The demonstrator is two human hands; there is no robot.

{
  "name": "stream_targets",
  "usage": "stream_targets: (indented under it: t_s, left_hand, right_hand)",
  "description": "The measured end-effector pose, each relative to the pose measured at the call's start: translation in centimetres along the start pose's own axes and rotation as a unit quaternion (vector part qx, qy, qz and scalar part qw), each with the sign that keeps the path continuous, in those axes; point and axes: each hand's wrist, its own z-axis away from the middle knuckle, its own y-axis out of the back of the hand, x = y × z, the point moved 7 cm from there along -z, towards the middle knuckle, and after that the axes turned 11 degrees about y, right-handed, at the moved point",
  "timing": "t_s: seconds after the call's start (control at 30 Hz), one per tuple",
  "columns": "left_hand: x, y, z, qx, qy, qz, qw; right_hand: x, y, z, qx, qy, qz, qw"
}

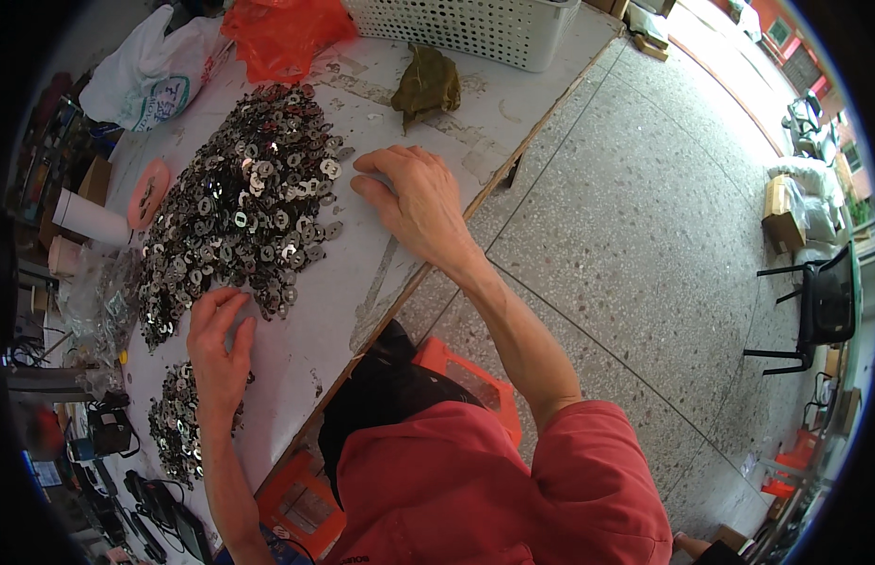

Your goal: The person assembles or sorts small metal washers by hand on a workshop table.

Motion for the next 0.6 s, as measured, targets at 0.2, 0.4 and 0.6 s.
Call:
stream_targets:
  t_s: [0.2, 0.4, 0.6]
  left_hand:
    - [0.1, -0.2, 0.3, 0.021, -0.002, 0.013, 1.000]
    - [0.2, -0.3, 0.3, 0.025, -0.016, -0.010, 1.000]
    - [0.2, -0.4, 0.5, 0.038, -0.007, -0.002, 0.999]
  right_hand:
    - [0.2, 0.2, -2.3, 0.066, 0.012, -0.052, 0.996]
    - [2.7, -1.9, -5.4, 0.064, 0.017, -0.092, 0.994]
    - [1.5, -2.5, -4.4, 0.051, 0.044, -0.041, 0.997]
